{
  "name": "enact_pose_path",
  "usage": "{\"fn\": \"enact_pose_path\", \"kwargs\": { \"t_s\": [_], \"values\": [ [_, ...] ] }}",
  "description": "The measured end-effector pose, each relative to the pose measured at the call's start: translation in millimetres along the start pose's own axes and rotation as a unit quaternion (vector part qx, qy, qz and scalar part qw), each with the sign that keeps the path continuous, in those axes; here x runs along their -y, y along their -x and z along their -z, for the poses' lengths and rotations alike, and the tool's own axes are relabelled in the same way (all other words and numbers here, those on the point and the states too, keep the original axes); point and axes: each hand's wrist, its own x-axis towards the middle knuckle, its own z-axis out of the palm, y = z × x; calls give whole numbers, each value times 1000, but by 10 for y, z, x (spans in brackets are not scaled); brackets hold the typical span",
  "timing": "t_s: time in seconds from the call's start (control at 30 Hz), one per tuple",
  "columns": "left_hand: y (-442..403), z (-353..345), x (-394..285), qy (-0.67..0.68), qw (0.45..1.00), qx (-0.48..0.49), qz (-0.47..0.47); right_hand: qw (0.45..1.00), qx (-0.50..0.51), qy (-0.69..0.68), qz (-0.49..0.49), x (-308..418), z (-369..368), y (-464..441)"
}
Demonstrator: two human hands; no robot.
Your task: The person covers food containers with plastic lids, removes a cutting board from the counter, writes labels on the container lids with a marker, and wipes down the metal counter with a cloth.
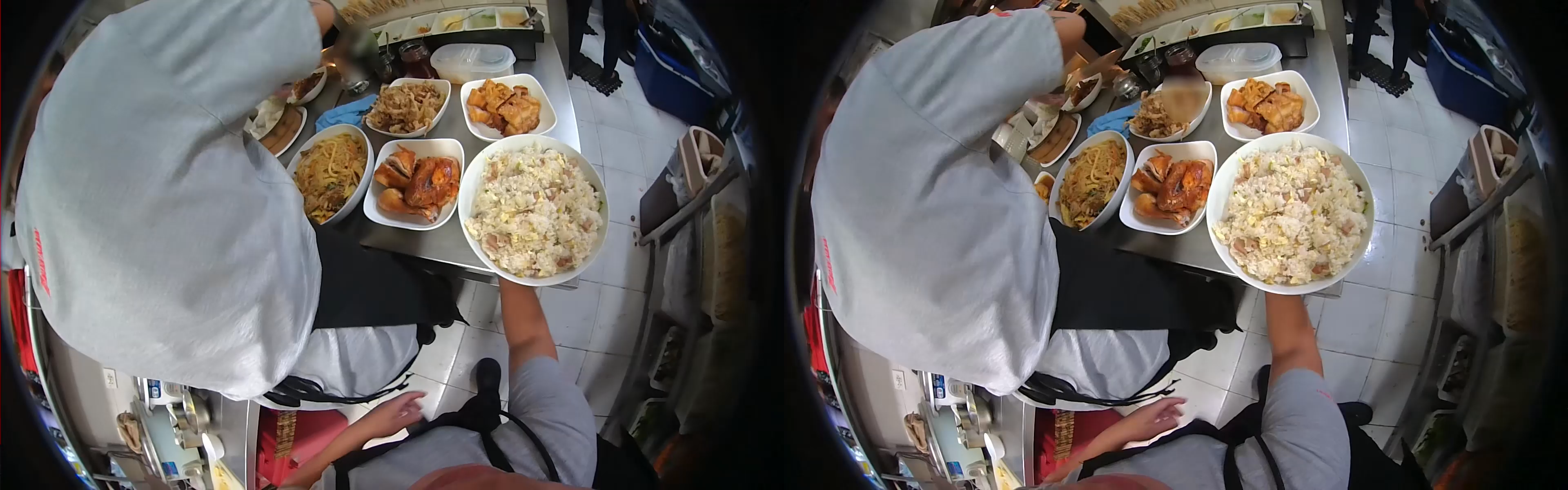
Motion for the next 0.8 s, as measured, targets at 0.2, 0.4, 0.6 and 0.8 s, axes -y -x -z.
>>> {"fn": "enact_pose_path", "kwargs": {
  "t_s": [0.2,0.4,0.6,0.8],
  "values": [
    [-1159,-153,-128,140,937,-305,-98,976,-92,-138,138,289,1198,973],
    [-1424,56,-117,282,947,-132,-72,868,345,-307,185,134,2011,1585],
    [-730,161,-388,404,915,10,-13,823,428,-273,255,491,2071,1740],
    [-441,114,-8,404,911,71,45,771,510,-204,323,787,1969,1974]
  ]
}}
